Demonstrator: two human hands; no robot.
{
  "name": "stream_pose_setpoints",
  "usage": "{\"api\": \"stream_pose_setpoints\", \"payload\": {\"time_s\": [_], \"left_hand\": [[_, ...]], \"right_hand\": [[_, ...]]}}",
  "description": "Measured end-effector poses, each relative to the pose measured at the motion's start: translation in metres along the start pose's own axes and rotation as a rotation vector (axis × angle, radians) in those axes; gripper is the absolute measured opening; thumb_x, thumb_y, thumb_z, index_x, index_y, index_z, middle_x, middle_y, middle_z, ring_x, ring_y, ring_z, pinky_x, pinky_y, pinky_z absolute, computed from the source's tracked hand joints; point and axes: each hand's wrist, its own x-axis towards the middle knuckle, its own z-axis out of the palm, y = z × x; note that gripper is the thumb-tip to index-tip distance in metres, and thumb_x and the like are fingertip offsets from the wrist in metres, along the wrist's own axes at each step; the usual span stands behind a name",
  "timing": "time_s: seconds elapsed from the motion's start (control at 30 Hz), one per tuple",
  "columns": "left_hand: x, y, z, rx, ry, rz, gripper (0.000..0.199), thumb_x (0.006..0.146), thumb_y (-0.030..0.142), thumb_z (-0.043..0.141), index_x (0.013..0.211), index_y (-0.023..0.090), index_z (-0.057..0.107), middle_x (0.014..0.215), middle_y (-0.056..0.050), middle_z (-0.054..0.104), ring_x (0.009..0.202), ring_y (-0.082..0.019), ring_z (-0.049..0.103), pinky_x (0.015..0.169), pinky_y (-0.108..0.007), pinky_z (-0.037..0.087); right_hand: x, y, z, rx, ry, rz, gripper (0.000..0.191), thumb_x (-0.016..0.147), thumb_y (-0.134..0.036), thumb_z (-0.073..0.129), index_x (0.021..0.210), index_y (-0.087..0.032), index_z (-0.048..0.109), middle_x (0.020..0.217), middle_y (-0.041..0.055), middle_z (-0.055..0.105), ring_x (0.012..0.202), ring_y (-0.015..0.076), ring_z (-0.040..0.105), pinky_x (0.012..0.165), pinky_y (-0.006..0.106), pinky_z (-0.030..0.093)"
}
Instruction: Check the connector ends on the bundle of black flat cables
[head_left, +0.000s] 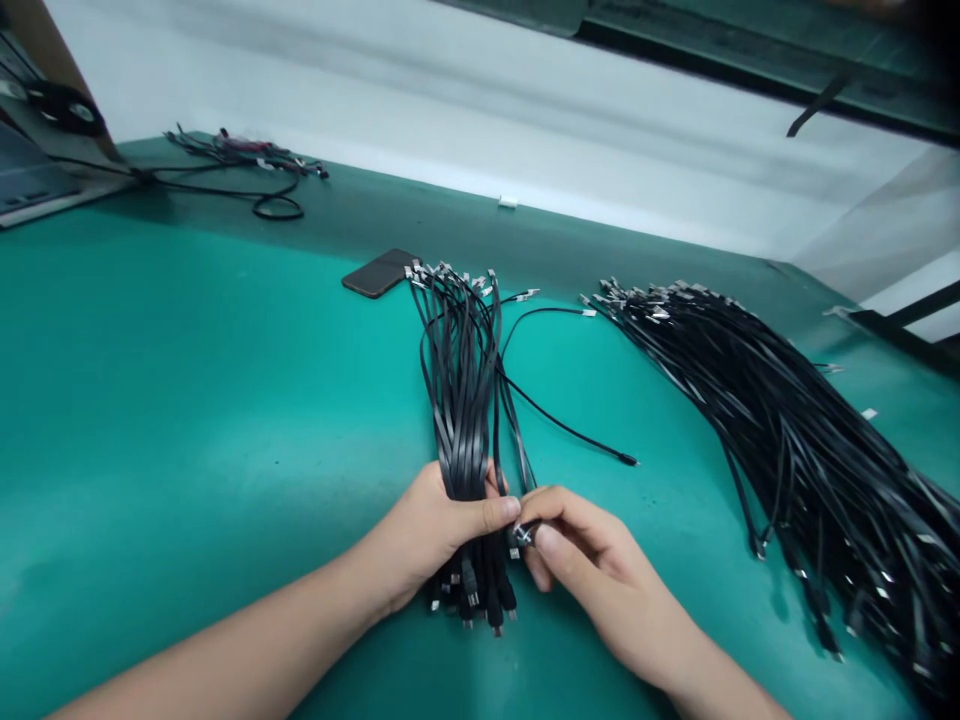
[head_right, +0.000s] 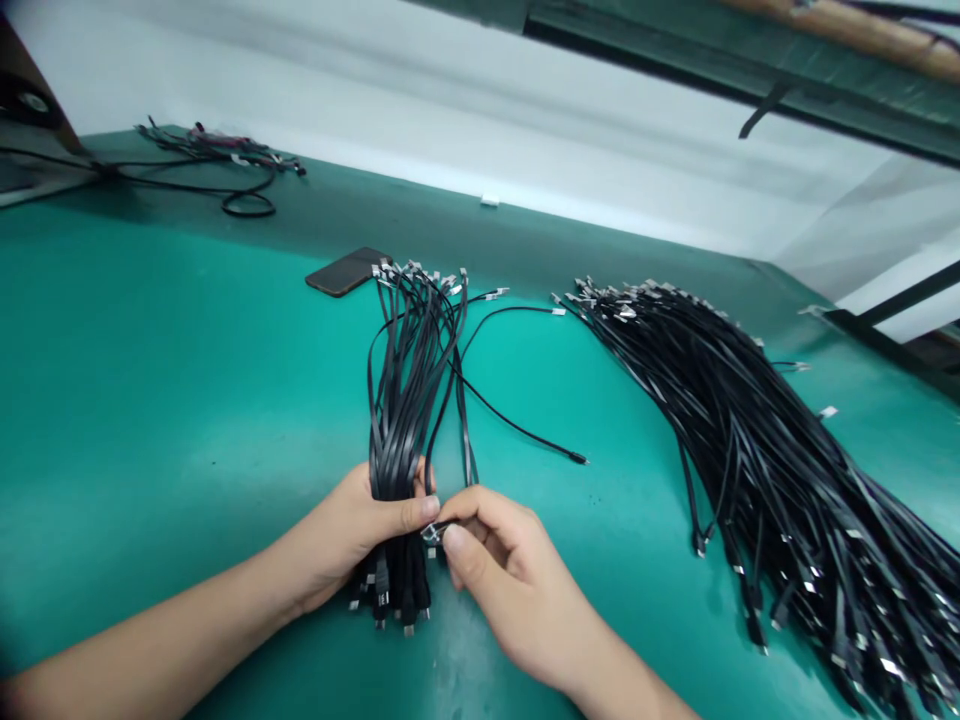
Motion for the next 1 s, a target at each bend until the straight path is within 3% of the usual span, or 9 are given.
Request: {"api": "stream_pose_setpoints", "payload": {"time_s": [0.17,0.27,0.33,0.43,0.57,0.67,0.83,1.0], "left_hand": [[-0.0024,0.0042,0.0018,0.003,-0.003,0.01,0.033,0.072,0.037,0.086,0.073,0.017,0.06,0.065,0.006,0.052,0.065,-0.01,0.046,0.063,-0.022,0.036],[-0.0033,0.0064,0.0015,-0.017,-0.08,-0.031,0.033,0.078,0.044,0.081,0.079,0.016,0.062,0.067,0.004,0.058,0.066,-0.011,0.052,0.066,-0.023,0.04],[-0.0028,0.0068,0.0013,-0.07,-0.128,-0.081,0.037,0.074,0.045,0.084,0.087,0.016,0.063,0.07,0.003,0.063,0.068,-0.012,0.059,0.069,-0.025,0.045],[-0.0008,0.0056,0.0013,-0.125,-0.148,-0.096,0.042,0.068,0.036,0.09,0.092,0.015,0.063,0.075,0.001,0.068,0.071,-0.014,0.065,0.073,-0.027,0.05],[0.0007,0.003,0.0011,-0.122,-0.173,-0.071,0.033,0.068,0.023,0.089,0.086,0.015,0.063,0.071,0.002,0.069,0.067,-0.012,0.064,0.07,-0.024,0.049],[0.0005,0.0021,0.0011,-0.1,-0.123,-0.075,0.029,0.068,0.02,0.087,0.083,0.015,0.063,0.067,0.003,0.068,0.065,-0.011,0.064,0.067,-0.022,0.049],[0.0017,0.0,0.0021,-0.026,-0.021,-0.094,0.024,0.07,0.021,0.083,0.08,0.016,0.062,0.066,0.003,0.067,0.066,-0.013,0.066,0.069,-0.025,0.052],[0.0029,-0.001,0.0023,0.049,0.069,-0.124,0.025,0.067,0.02,0.083,0.08,0.018,0.062,0.066,0.004,0.069,0.066,-0.014,0.066,0.067,-0.027,0.05]], "right_hand": [[0.0008,-0.0045,-0.0034,-0.17,-0.059,-0.105,0.019,0.101,-0.033,0.054,0.094,-0.021,0.068,0.09,0.0042,0.065,0.081,0.0182,0.058,0.071,0.031,0.046],[0.0008,-0.0026,-0.0042,-0.17,-0.01,-0.139,0.015,0.101,-0.026,0.053,0.096,-0.021,0.066,0.091,0.0043,0.067,0.083,0.0183,0.061,0.075,0.032,0.048],[0.0014,-0.0003,-0.0043,-0.165,0.025,-0.17,0.014,0.101,-0.024,0.052,0.096,-0.022,0.065,0.09,0.0037,0.067,0.082,0.0181,0.062,0.076,0.032,0.048],[0.003,0.0021,-0.0042,-0.194,0.072,-0.215,0.013,0.101,-0.023,0.052,0.097,-0.022,0.065,0.089,0.0031,0.066,0.081,0.0176,0.062,0.073,0.031,0.048],[0.0046,0.0026,-0.0041,-0.237,0.048,-0.237,0.012,0.1,-0.021,0.053,0.099,-0.023,0.065,0.09,0.003,0.067,0.082,0.0177,0.062,0.075,0.031,0.049],[0.0052,0.0031,-0.0051,-0.231,0.075,-0.203,0.013,0.101,-0.023,0.053,0.099,-0.022,0.066,0.089,0.0029,0.068,0.079,0.0167,0.062,0.072,0.03,0.05],[0.0065,0.0051,-0.007,-0.288,0.275,-0.004,0.02,0.1,-0.032,0.051,0.092,-0.02,0.065,0.07,0.0,0.063,0.057,0.0137,0.056,0.051,0.024,0.045],[0.0068,0.0025,-0.0053,-0.344,0.245,-0.001,0.022,0.096,-0.031,0.055,0.081,-0.019,0.066,0.058,-0.0031,0.056,0.047,0.0108,0.048,0.042,0.022,0.036]]}}
